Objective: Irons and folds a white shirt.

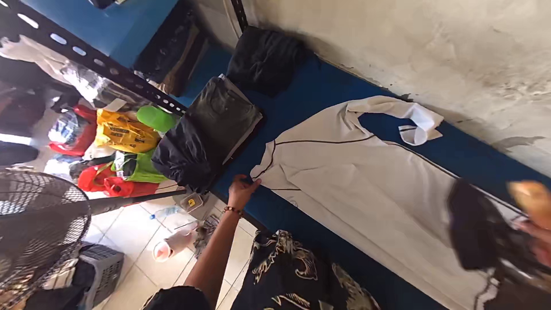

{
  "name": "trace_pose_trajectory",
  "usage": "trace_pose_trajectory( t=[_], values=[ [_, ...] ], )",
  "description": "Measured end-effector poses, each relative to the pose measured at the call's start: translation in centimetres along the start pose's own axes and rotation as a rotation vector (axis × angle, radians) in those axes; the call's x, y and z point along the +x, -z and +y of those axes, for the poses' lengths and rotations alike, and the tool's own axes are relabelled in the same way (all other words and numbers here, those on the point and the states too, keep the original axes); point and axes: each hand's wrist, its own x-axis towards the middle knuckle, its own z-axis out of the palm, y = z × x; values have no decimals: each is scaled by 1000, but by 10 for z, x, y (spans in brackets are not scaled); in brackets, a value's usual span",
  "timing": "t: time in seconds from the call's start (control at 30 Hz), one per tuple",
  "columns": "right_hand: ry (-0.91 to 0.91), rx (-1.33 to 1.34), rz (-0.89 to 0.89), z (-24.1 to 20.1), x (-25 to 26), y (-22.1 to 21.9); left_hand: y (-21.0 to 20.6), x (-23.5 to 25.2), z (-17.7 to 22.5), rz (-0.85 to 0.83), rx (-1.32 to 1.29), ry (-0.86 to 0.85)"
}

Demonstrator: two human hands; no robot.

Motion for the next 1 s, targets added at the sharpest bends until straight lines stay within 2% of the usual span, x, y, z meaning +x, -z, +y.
trace_pose_trajectory(
  t=[0.03, 0.07, 0.17, 0.23, 0.3, 0.4, 0.5, 0.57, 0.63, 0.73, 0.87, 1.0],
  values=[
    [-83, -138, 25, -26, 16, -21, -3, 3, -1, 16, -25, -21],
    [-60, -249, 0, -51, 35, -43, -4, 6, -2, 30, -53, -37],
    [229, -498, -91, -143, 81, -136, -4, 11, -3, 46, -108, -42],
    [344, -631, -138, -203, 105, -207, -5, 14, -6, 62, -119, -60],
    [453, -693, -147, -237, 132, -262, -8, 16, -9, 80, -111, -82],
    [512, -640, -178, -269, 143, -279, -6, 13, -12, 109, -95, -86],
    [395, -563, -168, -262, 133, -242, -5, 10, -15, 110, -85, -134],
    [320, -523, -136, -233, 111, -199, -7, 8, -20, 120, -83, -172],
    [258, -477, -79, -182, 91, -148, -11, 6, -24, 143, -62, -211],
    [155, -423, 75, -81, 74, -79, -18, 4, -29, 208, -9, -280],
    [-76, -242, 304, 75, 71, -18, -30, -2, -31, 306, 35, -354],
    [-252, -76, 423, 166, 48, 44, -36, -4, -24, 348, -7, -307]
  ],
)
